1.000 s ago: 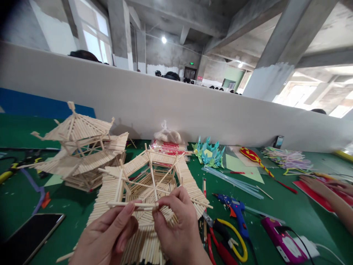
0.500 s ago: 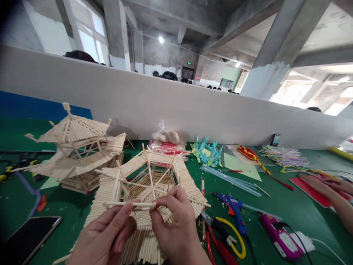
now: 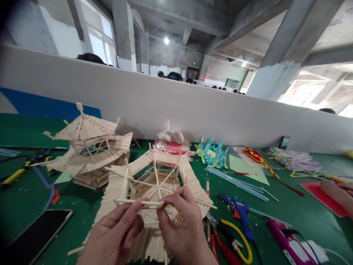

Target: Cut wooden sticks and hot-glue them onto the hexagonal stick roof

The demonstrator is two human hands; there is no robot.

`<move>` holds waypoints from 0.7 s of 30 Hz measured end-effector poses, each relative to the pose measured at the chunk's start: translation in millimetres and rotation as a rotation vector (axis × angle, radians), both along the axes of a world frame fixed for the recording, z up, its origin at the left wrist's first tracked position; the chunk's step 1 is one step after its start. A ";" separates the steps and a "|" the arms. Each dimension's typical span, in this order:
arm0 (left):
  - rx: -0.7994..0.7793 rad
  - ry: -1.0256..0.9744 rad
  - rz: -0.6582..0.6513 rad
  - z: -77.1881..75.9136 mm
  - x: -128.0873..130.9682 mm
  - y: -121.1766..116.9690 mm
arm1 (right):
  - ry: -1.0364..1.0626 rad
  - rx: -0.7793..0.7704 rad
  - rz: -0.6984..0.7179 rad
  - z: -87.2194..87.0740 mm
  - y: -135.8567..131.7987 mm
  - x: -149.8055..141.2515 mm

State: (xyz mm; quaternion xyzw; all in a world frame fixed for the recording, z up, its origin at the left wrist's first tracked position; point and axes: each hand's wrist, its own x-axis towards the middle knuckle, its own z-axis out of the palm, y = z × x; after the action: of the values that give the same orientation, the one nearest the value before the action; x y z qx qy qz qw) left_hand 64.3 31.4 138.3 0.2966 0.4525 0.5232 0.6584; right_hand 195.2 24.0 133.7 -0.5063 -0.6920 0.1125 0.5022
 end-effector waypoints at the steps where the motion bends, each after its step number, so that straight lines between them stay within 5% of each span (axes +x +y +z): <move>1: 0.000 -0.002 0.003 0.3 0.4 0.1 | -0.004 0.003 0.004 -0.2 0.0 0.5; 21: -0.002 -0.045 -0.051 -1.4 -2.8 0.3 | -0.025 0.029 -0.020 6.3 3.3 -4.5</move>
State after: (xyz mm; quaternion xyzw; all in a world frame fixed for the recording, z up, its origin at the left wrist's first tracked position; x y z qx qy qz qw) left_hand 61.5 31.7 136.9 0.2957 0.4304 0.5125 0.6817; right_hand 190.7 27.4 140.0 -0.5071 -0.6947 0.0909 0.5019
